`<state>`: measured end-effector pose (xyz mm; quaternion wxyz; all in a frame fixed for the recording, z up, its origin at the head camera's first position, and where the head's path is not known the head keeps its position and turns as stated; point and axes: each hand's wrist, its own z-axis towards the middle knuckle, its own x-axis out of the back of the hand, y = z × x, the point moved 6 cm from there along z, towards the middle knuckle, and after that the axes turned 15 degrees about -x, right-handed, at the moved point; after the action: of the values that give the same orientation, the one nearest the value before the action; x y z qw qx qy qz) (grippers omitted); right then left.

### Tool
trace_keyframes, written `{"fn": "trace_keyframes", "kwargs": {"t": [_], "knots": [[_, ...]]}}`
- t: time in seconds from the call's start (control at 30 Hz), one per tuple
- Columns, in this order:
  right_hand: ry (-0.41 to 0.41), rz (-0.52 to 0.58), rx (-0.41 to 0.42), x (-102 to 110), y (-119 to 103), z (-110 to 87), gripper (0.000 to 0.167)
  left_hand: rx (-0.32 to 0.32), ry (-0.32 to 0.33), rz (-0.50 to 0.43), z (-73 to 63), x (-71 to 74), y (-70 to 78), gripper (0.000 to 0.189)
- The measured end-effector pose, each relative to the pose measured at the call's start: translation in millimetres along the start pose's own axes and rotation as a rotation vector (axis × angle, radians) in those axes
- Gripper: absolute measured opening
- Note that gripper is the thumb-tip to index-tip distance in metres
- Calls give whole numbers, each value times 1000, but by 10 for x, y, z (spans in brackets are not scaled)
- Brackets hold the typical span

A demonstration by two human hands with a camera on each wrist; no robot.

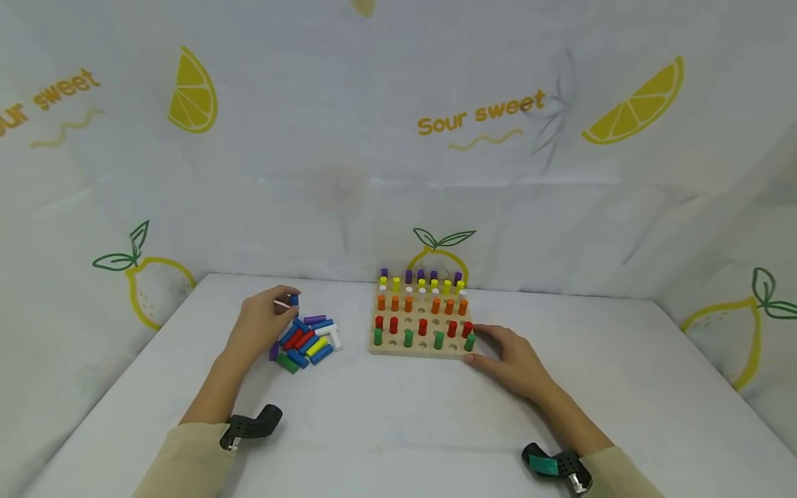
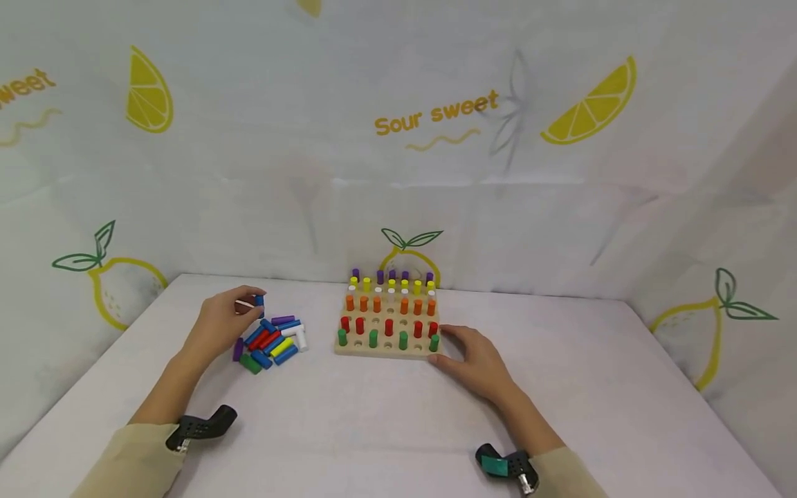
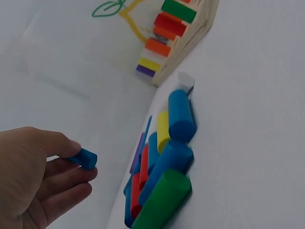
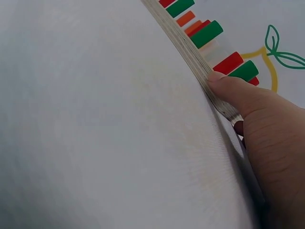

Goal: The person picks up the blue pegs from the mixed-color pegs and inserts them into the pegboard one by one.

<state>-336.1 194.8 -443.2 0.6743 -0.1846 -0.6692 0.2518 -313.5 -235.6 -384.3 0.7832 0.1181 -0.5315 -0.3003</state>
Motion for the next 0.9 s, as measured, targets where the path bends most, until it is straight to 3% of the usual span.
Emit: {"fn": "trace_keyframes", "kwargs": {"t": [0.3, 0.67, 0.9], "knots": [[2, 12, 5, 16, 3, 4, 68, -66, -4, -83, 212, -156, 408, 32], [11, 17, 5, 37, 3, -1, 66, -81, 25, -216, 538, -450, 831, 26], [6, 38, 9, 19, -19, -11, 65, -70, 71, -309, 633, -433, 975, 28]]}}
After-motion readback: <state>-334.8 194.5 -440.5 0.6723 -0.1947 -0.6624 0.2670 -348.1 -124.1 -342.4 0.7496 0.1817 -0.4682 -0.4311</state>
